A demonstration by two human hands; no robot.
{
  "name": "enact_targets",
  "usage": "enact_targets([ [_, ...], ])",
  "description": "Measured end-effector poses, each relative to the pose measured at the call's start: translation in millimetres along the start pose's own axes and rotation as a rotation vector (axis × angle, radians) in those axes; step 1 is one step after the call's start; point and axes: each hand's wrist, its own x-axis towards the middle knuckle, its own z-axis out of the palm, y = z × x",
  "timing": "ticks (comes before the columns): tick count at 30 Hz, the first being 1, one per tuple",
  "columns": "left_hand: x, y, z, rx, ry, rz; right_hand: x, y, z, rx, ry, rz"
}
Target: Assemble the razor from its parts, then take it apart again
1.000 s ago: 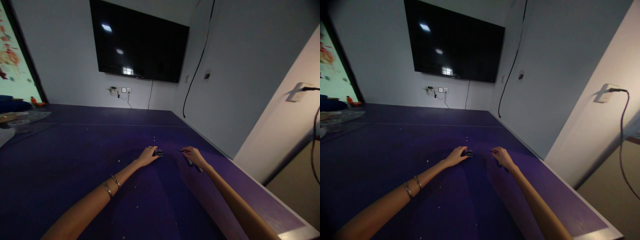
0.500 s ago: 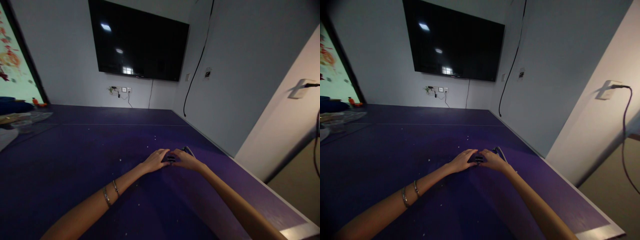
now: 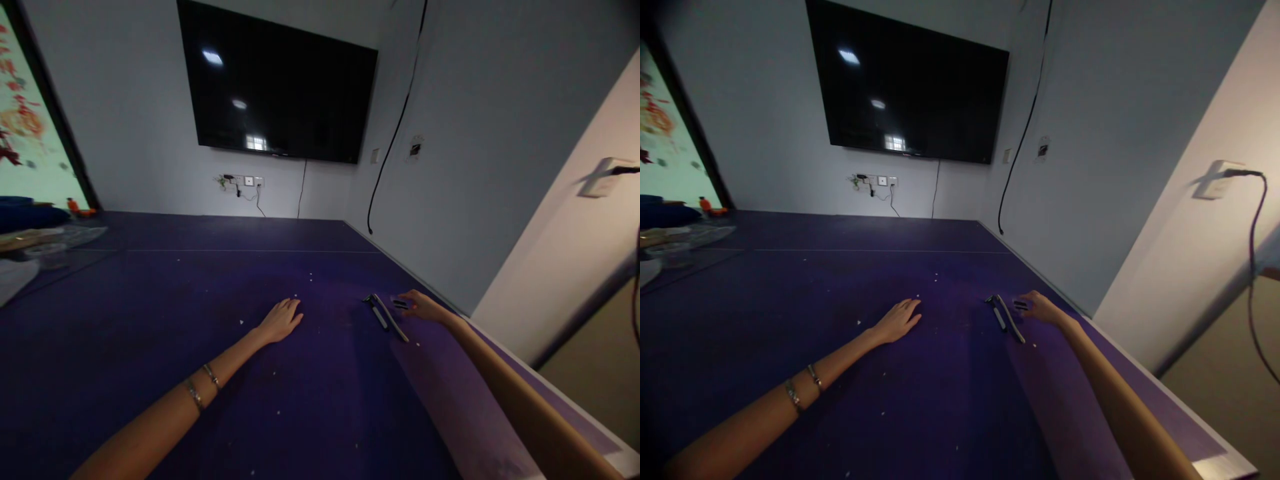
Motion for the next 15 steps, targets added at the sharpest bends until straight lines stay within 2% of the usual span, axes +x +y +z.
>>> enact_targets([
  [6,-1,0,3.9,0.009,0.022,0.003,2,2,6,0.132,-0.138,0.027],
  [15,-2,3,3.5,0.006,0.045,-0.007,9,14,10,0.222,-0.305,0.141],
])
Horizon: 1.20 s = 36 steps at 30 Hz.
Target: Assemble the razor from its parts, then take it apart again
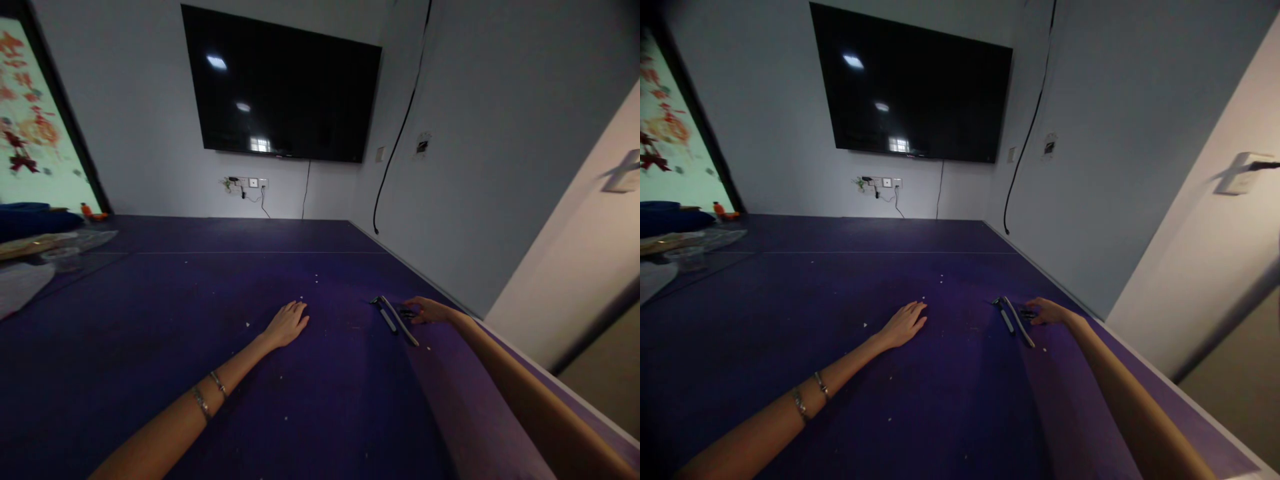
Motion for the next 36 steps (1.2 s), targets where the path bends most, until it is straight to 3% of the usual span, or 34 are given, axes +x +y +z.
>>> enact_targets([
  [8,0,-2,3.1,-0.015,0.024,0.011,7,11,2,-0.023,-0.007,0.008],
  [11,0,-2,4.0,-0.033,0.025,0.004,7,5,0,-0.048,0.063,0.006],
  [15,1,-2,4.4,-0.049,0.027,-0.002,13,-18,-4,-0.097,0.207,-0.082],
  [20,0,1,0.2,-0.061,0.01,-0.02,22,-67,4,-0.008,0.263,-0.175],
  [24,-3,1,-6.6,-0.069,-0.019,-0.053,27,-109,23,0.09,0.301,-0.264],
  [28,-13,-12,-13.0,-0.044,-0.03,-0.07,35,-141,50,0.085,0.292,-0.383],
  [33,-28,-43,-21.9,0.001,-0.014,-0.161,48,-162,90,0.018,0.327,-0.508],
  [36,-37,-61,-27.3,0.026,-0.005,-0.229,51,-168,116,-0.043,0.357,-0.492],
])
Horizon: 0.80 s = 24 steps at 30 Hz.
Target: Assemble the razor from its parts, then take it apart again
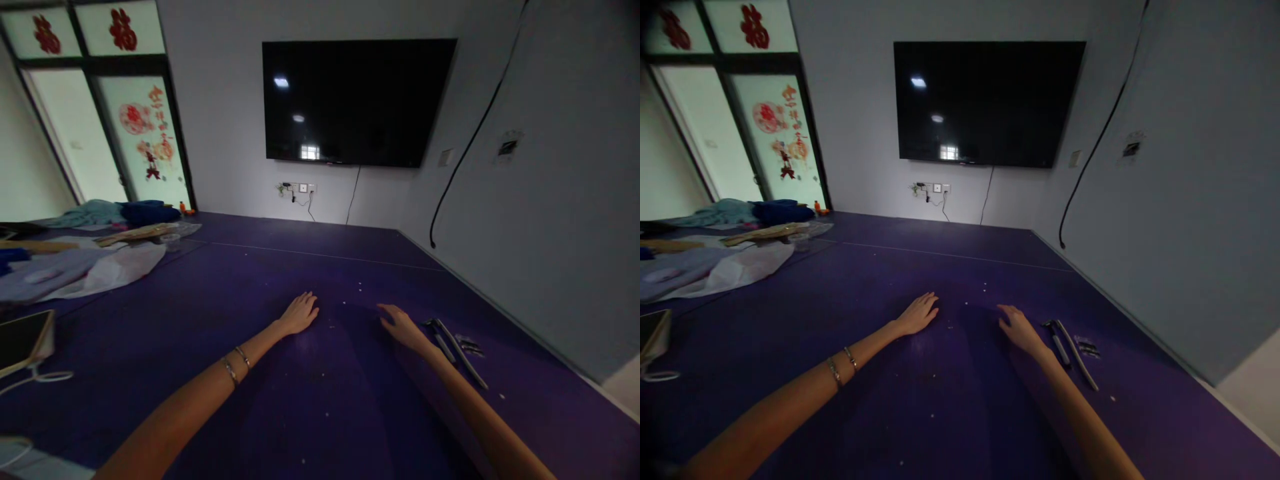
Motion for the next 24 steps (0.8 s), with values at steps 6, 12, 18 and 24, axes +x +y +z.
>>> enact_targets([
  [6,-11,-21,-3.1,0.037,0.001,-0.108,-15,-9,32,-0.152,0.003,0.117],
  [12,-13,-25,3.2,0.039,-0.007,-0.125,-19,-13,32,-0.202,0.012,0.098],
  [18,-13,-27,5.9,0.038,-0.004,-0.119,-22,-14,31,-0.208,0.013,0.081],
  [24,-14,-27,6.4,0.041,0.008,-0.118,-22,-12,31,-0.226,0.006,0.083],
])
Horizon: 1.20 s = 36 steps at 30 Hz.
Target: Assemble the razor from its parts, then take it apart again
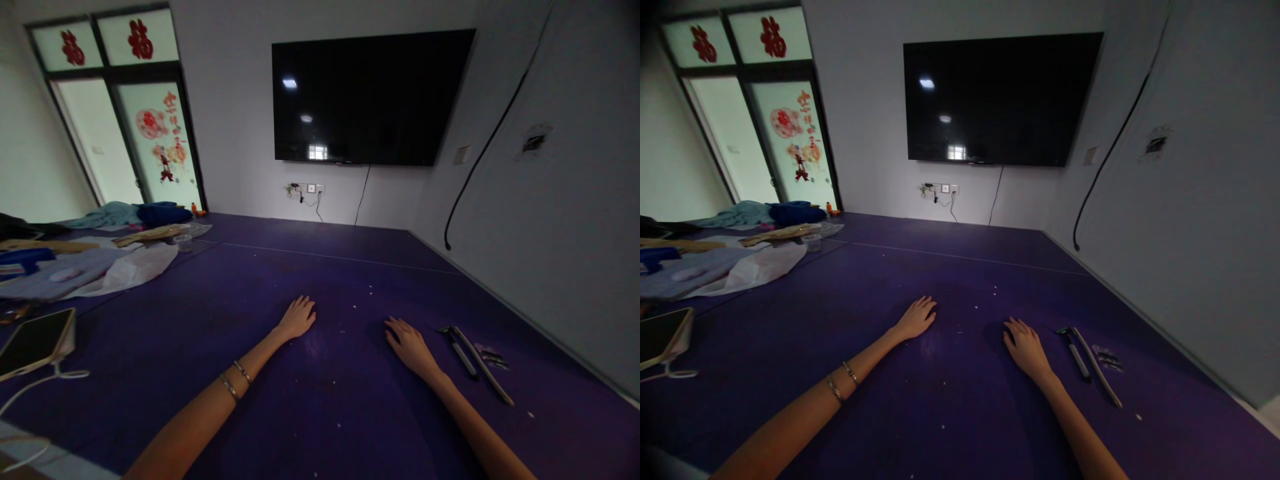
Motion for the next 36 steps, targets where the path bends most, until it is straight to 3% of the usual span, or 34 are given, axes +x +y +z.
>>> enact_targets([
  [27,3,-6,2.9,0.004,0.012,0.01,0,-4,-6,0.05,0.005,0.002],
  [32,5,-8,4.9,0.009,0.027,0.02,5,12,-14,0.203,0.113,-0.052],
  [36,5,-7,2.1,0.005,0.004,0.013,4,41,-42,0.219,0.295,0.14],
])
